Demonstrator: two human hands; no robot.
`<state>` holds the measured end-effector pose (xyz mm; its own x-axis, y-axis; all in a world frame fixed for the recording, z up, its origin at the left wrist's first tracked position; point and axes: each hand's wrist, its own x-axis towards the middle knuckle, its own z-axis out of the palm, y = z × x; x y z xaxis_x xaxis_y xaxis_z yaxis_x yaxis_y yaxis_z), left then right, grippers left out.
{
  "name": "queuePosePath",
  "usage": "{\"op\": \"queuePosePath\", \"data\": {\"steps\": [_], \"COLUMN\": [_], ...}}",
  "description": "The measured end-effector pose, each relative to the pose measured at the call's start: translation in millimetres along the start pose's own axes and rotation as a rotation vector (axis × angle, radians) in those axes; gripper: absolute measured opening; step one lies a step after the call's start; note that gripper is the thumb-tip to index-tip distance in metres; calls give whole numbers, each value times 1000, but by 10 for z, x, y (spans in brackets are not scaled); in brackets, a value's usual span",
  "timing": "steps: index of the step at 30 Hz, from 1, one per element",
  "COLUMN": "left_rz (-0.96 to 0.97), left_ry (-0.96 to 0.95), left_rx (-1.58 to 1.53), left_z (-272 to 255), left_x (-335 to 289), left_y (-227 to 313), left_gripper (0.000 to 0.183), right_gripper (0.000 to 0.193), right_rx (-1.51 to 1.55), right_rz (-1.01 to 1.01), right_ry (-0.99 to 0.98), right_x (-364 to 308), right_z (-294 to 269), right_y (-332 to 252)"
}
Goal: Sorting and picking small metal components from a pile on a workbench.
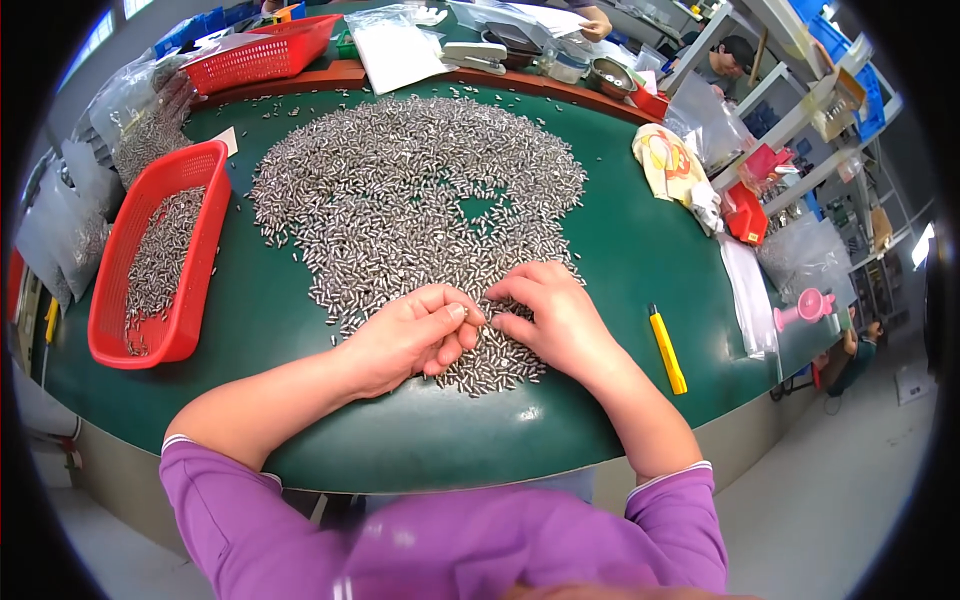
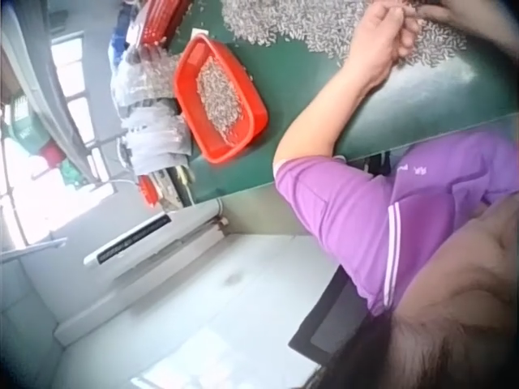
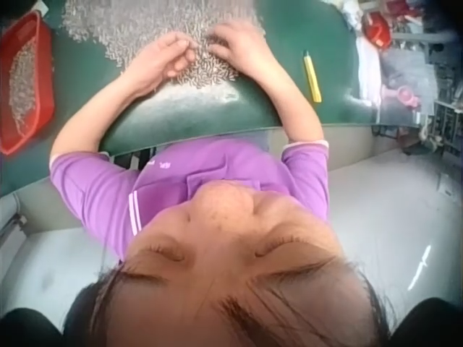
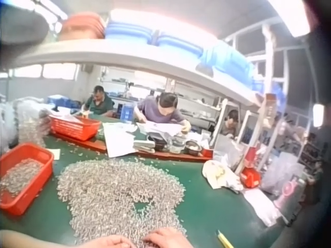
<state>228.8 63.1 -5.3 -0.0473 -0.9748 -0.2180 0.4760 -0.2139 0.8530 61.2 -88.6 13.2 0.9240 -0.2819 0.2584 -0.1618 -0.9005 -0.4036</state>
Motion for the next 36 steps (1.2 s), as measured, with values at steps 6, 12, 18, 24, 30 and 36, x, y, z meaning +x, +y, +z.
{"op": "queuePosePath", "data": {"steps": [6,12,18,24,30,36], "left_rz": [10,-1,7,7,-3,22], "left_ry": [18,-4,-15,8,33,-3], "left_rx": [34,-63,-37,-87,5,-139], "left_z": [33,27,37,22,40,37], "left_x": [15,-2,-25,-7,-19,-19], "left_y": [19,14,-9,-35,-21,-33], "left_gripper": [20,22,22,14,13,16], "right_gripper": [9,12,20,23,18,11], "right_rx": [-13,180,651,530,478,965], "right_rz": [-54,-135,-38,-6,-105,168], "right_ry": [119,226,99,129,115,70], "right_x": [28,55,10,41,28,2], "right_z": [62,52,117,-14,15,104], "right_y": [34,-98,-190,-153,-161,-163]}}
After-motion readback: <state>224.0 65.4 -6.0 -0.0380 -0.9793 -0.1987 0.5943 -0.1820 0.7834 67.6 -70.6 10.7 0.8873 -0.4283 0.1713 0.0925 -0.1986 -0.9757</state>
